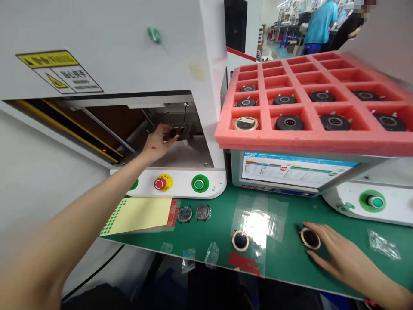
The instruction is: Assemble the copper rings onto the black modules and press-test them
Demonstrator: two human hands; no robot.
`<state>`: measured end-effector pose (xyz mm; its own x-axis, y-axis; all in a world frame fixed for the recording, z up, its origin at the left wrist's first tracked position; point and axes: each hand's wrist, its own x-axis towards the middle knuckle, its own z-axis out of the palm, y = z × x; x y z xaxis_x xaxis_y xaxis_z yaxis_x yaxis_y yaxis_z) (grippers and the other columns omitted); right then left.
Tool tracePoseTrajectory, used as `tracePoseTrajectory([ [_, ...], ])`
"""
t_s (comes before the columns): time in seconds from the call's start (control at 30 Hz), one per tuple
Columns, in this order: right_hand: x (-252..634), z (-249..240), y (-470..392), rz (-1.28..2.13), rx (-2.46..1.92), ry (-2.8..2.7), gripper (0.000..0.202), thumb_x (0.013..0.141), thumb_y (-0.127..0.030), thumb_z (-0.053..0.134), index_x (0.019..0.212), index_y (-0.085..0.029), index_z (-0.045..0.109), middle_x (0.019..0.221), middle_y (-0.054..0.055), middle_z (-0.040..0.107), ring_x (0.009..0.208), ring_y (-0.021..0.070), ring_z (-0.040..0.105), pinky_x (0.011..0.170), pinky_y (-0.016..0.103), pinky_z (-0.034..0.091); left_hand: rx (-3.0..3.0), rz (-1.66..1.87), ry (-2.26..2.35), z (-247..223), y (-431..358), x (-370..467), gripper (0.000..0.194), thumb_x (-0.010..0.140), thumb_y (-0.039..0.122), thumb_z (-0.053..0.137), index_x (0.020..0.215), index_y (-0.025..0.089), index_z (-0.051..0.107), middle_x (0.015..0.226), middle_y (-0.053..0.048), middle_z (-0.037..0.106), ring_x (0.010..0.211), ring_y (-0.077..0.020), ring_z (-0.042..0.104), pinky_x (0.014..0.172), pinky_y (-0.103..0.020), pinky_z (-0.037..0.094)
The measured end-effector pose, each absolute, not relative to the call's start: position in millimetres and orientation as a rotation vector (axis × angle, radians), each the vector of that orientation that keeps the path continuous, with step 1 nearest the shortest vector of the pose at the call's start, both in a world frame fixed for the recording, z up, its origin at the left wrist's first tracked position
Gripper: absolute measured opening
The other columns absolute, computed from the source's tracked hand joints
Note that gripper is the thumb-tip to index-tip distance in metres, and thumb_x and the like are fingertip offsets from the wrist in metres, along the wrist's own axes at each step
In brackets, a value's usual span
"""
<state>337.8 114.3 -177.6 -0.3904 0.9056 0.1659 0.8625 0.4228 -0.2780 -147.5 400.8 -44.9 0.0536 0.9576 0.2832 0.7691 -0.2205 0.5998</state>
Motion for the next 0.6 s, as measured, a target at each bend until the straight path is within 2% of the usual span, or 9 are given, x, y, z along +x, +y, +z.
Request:
tracePoseTrajectory([
  [0.07, 338, -179, 114, 0.198, -1.565, -2.360, 0.051, 0.089, -0.039, 0.057, 0.136, -0.027, 0.042, 0.118, 0.011, 0.068, 0.099, 0.0287, 0.072, 0.075, 0.039, 0.063, 2.079, 0.848, 1.782, -42, 421, -153, 0.060, 0.087, 0.044, 0.060, 0.126, 0.000, 0.050, 0.129, -0.014, 0.062, 0.124, -0.0264, 0.055, 0.108, -0.044, 0.039],
  [0.17, 336, -180, 113, 0.209, -1.570, -2.347, 0.047, 0.091, -0.039, 0.054, 0.135, -0.028, 0.042, 0.115, 0.010, 0.070, 0.096, 0.0276, 0.072, 0.074, 0.038, 0.063, 2.101, 0.724, 1.783, -42, 443, -159, 0.062, 0.089, 0.044, 0.059, 0.126, -0.004, 0.050, 0.129, -0.016, 0.062, 0.118, -0.0241, 0.059, 0.103, -0.040, 0.044],
  [0.33, 333, -177, 112, 0.228, -1.606, -2.326, 0.044, 0.093, -0.038, 0.051, 0.134, -0.027, 0.041, 0.112, 0.011, 0.069, 0.095, 0.0270, 0.072, 0.072, 0.037, 0.063, 2.167, 0.558, 1.748, -39, 461, -161, 0.050, 0.091, 0.039, 0.058, 0.124, 0.001, 0.057, 0.125, -0.008, 0.067, 0.111, -0.0172, 0.063, 0.101, -0.032, 0.047],
  [0.47, 330, -176, 110, 0.228, -1.675, -2.270, 0.043, 0.093, -0.038, 0.050, 0.133, -0.026, 0.039, 0.110, 0.012, 0.068, 0.096, 0.0276, 0.072, 0.071, 0.037, 0.063, 2.230, 0.449, 1.790, -31, 465, -162, 0.040, 0.092, 0.031, 0.058, 0.123, 0.006, 0.061, 0.116, -0.002, 0.072, 0.112, -0.0193, 0.063, 0.105, -0.039, 0.043],
  [0.6, 328, -179, 109, 0.272, -1.697, -2.229, 0.041, 0.094, -0.037, 0.048, 0.132, -0.028, 0.040, 0.110, 0.011, 0.067, 0.095, 0.0272, 0.071, 0.067, 0.036, 0.062, 2.311, 0.371, 1.801, -23, 468, -165, 0.043, 0.091, 0.039, 0.055, 0.117, 0.006, 0.065, 0.106, 0.003, 0.074, 0.109, -0.0229, 0.065, 0.100, -0.043, 0.046],
])
